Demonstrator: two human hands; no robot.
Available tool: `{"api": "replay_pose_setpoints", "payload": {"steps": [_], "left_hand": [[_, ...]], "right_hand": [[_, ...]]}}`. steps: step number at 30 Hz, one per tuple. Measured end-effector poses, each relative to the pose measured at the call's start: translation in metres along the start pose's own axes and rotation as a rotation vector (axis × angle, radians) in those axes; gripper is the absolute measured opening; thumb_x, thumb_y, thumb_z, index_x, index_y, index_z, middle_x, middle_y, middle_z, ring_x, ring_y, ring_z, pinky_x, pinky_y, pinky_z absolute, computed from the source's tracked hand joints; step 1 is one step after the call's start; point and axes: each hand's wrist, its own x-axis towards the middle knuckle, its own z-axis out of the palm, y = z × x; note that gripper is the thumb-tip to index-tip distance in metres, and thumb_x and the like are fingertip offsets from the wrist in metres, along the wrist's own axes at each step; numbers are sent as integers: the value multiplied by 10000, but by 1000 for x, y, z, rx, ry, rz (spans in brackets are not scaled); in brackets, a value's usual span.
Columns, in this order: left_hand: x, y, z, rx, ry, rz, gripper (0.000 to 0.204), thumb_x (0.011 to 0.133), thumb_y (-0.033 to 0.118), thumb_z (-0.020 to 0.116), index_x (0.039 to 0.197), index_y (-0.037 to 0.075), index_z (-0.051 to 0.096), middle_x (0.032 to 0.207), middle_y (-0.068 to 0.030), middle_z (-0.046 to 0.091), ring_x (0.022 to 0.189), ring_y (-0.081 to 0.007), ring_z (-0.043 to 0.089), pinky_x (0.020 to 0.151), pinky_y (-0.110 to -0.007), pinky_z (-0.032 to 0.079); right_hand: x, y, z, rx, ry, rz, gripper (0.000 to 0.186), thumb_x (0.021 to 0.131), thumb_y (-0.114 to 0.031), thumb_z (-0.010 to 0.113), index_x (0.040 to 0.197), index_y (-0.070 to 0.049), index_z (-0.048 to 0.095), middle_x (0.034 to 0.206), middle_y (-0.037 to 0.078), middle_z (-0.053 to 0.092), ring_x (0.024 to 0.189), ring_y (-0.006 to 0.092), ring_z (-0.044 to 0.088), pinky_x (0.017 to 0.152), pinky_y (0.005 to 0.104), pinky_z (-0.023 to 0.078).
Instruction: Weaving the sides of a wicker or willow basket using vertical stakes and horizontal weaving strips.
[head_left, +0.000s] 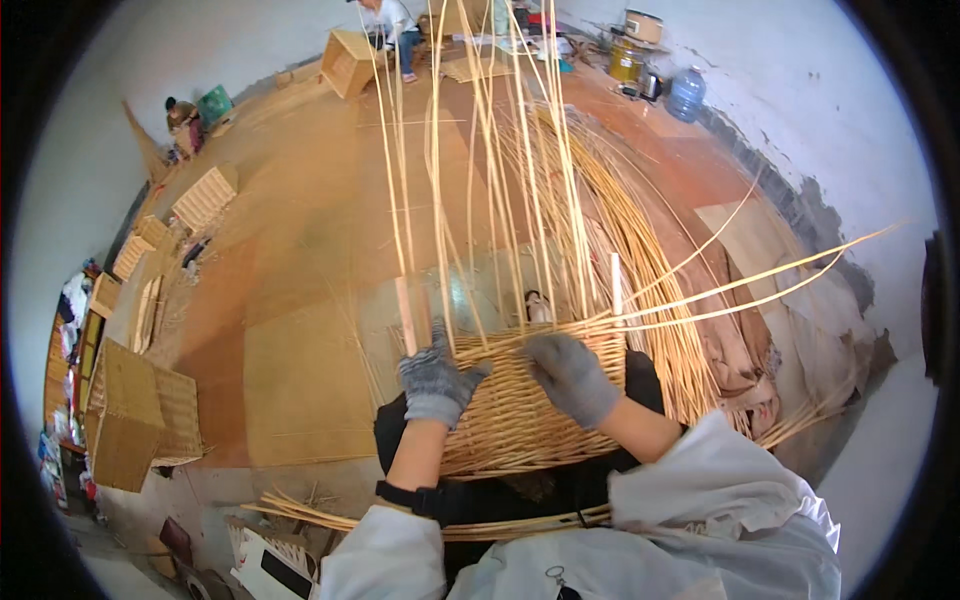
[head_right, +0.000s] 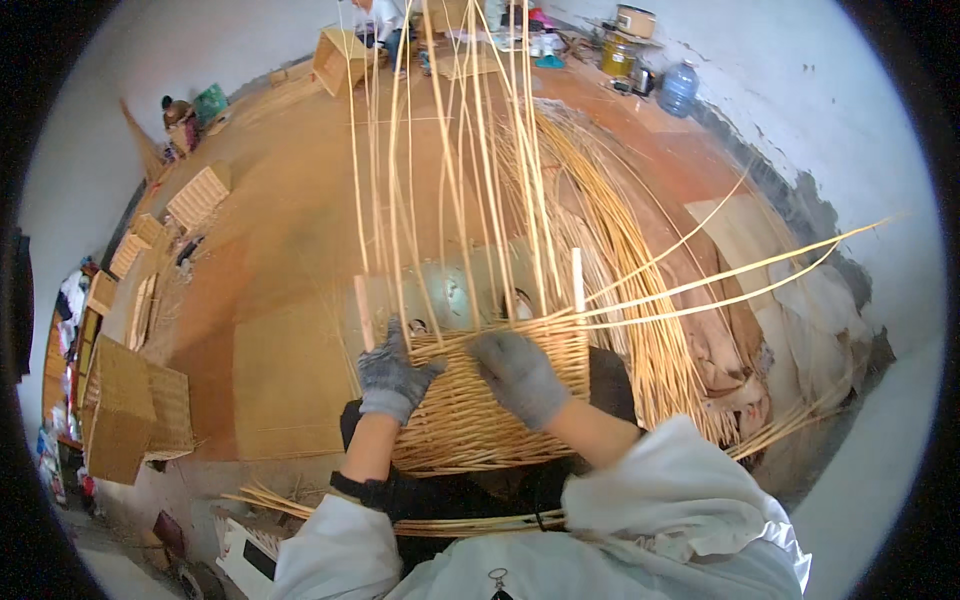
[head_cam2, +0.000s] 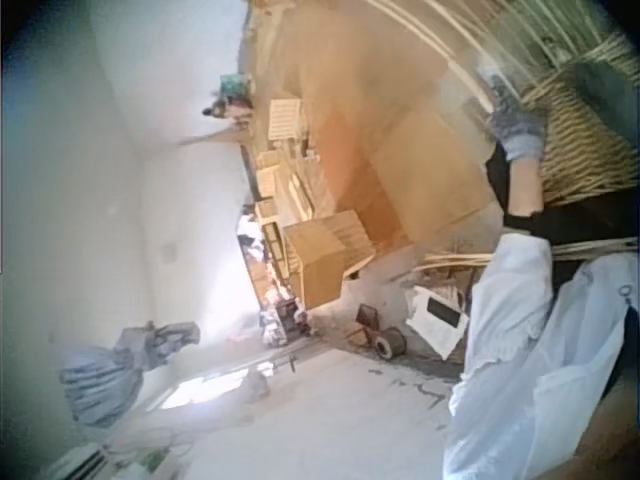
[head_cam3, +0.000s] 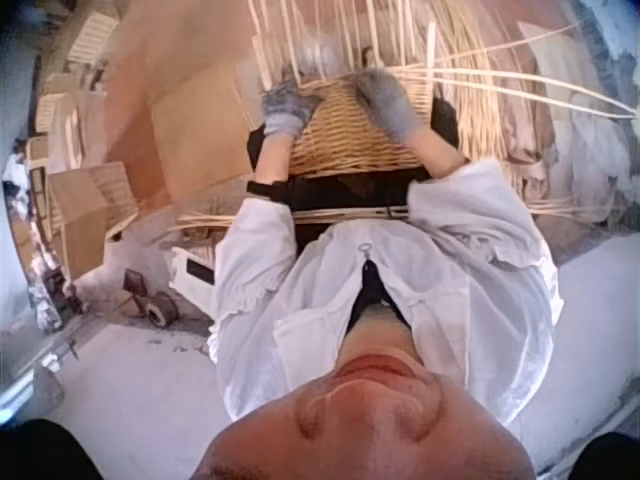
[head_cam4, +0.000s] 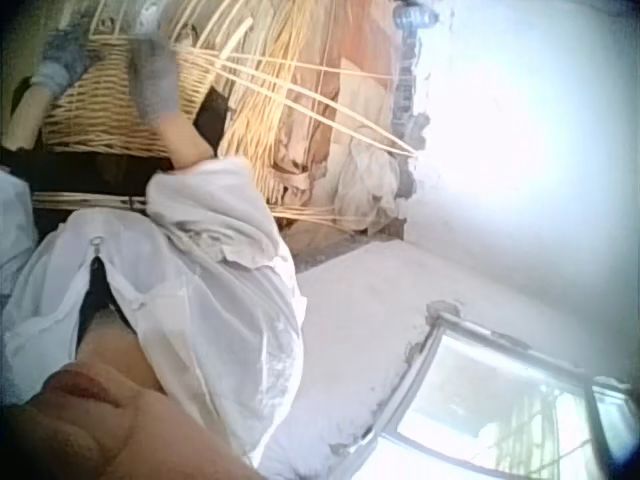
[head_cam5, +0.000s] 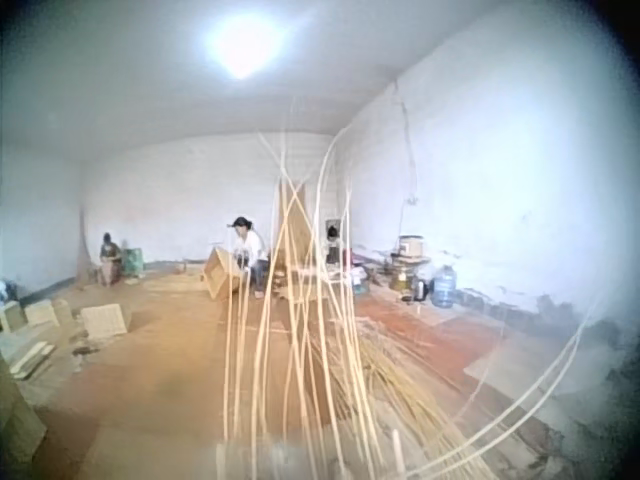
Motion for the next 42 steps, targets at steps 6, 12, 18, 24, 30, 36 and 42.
{"api": "replay_pose_setpoints", "payload": {"steps": [6,12,18,24,30,36,42], "left_hand": [[-13,13,22,46,361,341,769,732,640,556,1346,198,418,999,-97,636,900,-262,585,801,-470,362],[-8,36,11,130,165,315,710,746,618,553,1310,196,462,1145,-94,588,1046,-267,548,924,-488,318],[51,32,-6,-211,52,-134,577,894,509,377,1262,81,498,1186,-136,582,1113,-306,539,950,-404,379],[61,24,12,-213,18,-330,583,916,484,239,1023,107,671,1105,-160,613,1030,-303,593,860,-439,444],[78,40,13,-104,-240,-343,565,919,473,251,1121,84,607,1105,-121,624,990,-291,608,834,-435,449],[64,70,4,-757,29,64,436,859,225,545,1243,35,465,1151,-200,571,1036,-337,555,896,-385,426],[38,128,32,-82,468,571,667,804,444,589,1303,35,423,1163,-149,556,1013,-272,529,882,-397,376]], "right_hand": [[-27,52,-91,-688,147,63,379,765,-333,630,1069,-109,612,1184,234,490,1157,386,404,983,491,299],[-65,103,-64,-704,-19,179,506,769,-437,605,1145,-99,582,1121,107,575,1065,311,509,1034,462,236],[-45,83,-53,-767,25,205,519,776,-475,573,1109,-76,583,1094,128,568,1099,343,485,1037,483,217],[-28,74,-56,-701,31,182,580,736,-441,634,1156,-52,543,1142,132,546,1144,367,429,1054,524,191],[103,96,-19,-620,-121,-37,359,816,-113,572,1167,-47,541,1281,125,485,1192,241,455,1015,422,332],[51,92,-69,-55,279,133,269,804,-163,608,1048,-50,616,1131,125,587,1017,298,556,873,354,452],[-21,141,-62,-670,245,0,282,729,-318,668,874,-76,656,946,131,615,895,321,562,899,483,375]]}}
